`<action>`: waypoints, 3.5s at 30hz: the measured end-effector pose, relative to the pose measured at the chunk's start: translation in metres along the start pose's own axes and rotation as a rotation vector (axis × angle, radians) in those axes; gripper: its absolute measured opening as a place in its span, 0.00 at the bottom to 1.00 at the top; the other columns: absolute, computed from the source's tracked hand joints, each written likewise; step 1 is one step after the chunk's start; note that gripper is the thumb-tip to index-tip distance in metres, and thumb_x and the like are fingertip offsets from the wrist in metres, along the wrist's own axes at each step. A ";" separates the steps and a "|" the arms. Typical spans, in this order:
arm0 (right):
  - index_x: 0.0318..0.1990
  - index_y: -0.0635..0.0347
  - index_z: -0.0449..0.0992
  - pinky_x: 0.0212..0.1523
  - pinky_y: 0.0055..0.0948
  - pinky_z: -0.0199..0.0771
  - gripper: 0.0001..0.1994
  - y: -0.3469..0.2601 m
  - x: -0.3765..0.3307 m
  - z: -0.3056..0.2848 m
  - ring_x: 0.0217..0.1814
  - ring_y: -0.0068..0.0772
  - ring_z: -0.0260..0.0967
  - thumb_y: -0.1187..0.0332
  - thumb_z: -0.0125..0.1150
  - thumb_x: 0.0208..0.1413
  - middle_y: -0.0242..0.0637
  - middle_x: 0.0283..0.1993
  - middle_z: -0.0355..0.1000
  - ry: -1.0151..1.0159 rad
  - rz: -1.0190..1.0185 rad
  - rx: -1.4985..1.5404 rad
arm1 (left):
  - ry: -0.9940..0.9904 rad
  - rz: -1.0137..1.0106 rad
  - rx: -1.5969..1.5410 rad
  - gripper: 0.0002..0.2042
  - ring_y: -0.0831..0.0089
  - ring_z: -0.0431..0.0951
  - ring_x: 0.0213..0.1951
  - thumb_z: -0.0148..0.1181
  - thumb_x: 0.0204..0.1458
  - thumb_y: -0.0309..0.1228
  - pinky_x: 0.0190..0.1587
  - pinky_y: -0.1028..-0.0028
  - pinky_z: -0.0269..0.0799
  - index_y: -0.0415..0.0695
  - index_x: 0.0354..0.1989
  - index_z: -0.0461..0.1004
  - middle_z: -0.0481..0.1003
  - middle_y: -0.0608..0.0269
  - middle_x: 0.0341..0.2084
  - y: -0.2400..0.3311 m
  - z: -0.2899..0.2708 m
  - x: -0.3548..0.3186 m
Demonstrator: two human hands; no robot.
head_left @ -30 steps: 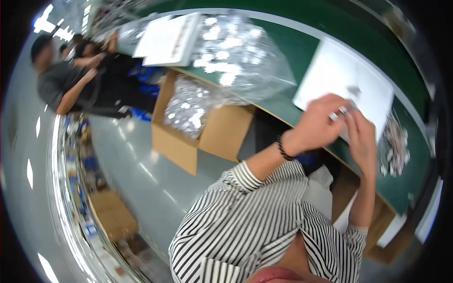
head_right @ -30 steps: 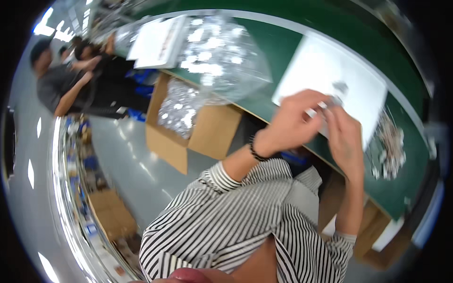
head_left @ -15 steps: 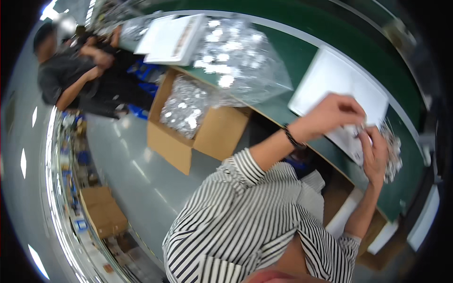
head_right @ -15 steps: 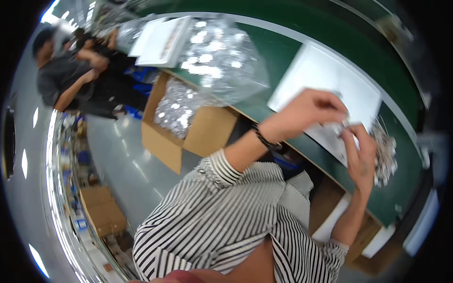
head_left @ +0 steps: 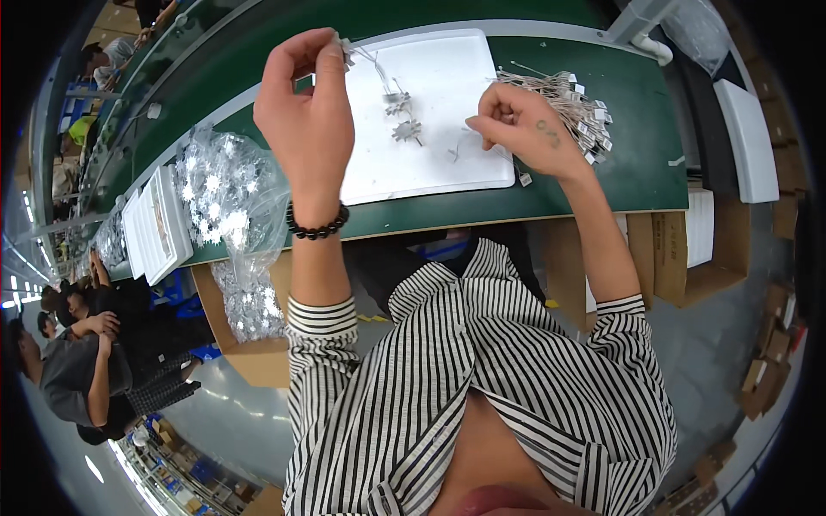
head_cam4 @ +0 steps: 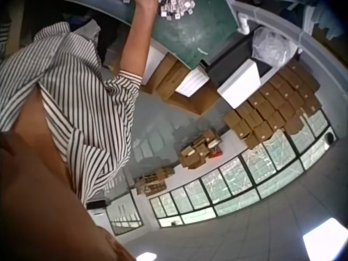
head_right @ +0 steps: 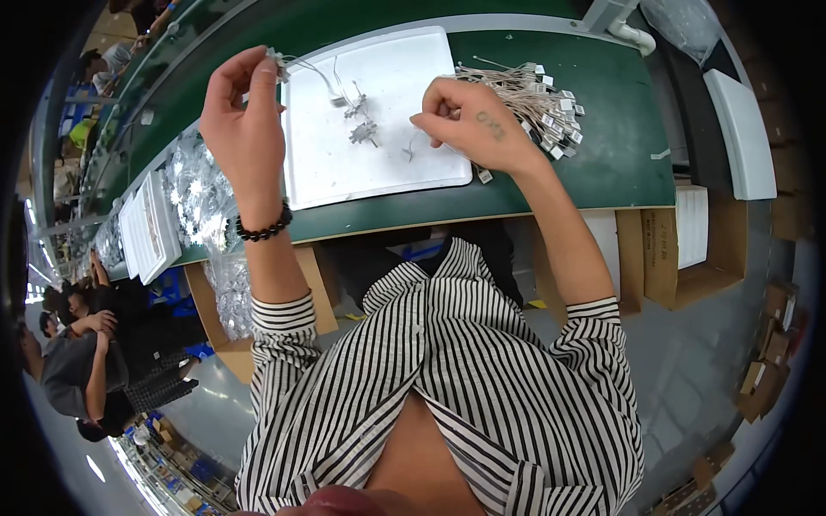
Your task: Sorting and placing small star-shaped electronic components into white plastic trays on a production line.
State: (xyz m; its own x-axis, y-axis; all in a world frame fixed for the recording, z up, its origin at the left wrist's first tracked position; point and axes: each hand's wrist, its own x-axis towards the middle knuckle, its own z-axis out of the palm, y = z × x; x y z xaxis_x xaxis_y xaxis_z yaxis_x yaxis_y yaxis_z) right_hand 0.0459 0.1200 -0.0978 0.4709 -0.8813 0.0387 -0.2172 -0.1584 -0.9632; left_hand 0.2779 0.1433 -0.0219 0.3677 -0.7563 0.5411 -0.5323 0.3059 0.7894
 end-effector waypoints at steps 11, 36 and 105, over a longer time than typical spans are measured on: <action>0.59 0.61 0.75 0.24 0.21 0.51 0.19 -0.037 0.066 0.050 0.20 0.19 0.54 0.64 0.60 0.63 0.26 0.18 0.65 0.002 -0.205 -0.086 | -0.317 -0.082 0.111 0.08 0.76 0.76 0.27 0.66 0.52 0.28 0.35 0.78 0.72 0.36 0.37 0.83 0.82 0.62 0.27 -0.006 -0.012 0.013; 0.43 0.60 0.77 0.23 0.15 0.54 0.07 -0.032 0.055 0.018 0.20 0.17 0.57 0.68 0.63 0.61 0.26 0.22 0.63 0.031 0.193 0.096 | 0.033 -0.316 0.192 0.06 0.72 0.75 0.26 0.65 0.52 0.28 0.32 0.75 0.72 0.39 0.35 0.80 0.80 0.62 0.27 -0.051 -0.083 -0.089; 0.60 0.65 0.73 0.29 0.14 0.62 0.18 -0.057 -0.016 0.144 0.30 0.15 0.66 0.62 0.56 0.70 0.27 0.35 0.75 0.161 -0.081 0.498 | 0.161 0.494 1.125 0.12 0.48 0.75 0.48 0.55 0.55 0.33 0.42 0.56 0.76 0.41 0.44 0.70 0.74 0.46 0.41 -0.290 -0.162 -0.055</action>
State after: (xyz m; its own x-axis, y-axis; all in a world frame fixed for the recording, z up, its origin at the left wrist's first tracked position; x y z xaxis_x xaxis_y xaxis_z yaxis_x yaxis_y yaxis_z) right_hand 0.1741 0.2075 -0.0816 0.3233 -0.9385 0.1210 0.2658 -0.0327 -0.9635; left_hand 0.5354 0.1904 -0.2337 -0.0108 -0.5970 0.8022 -0.9699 -0.1890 -0.1538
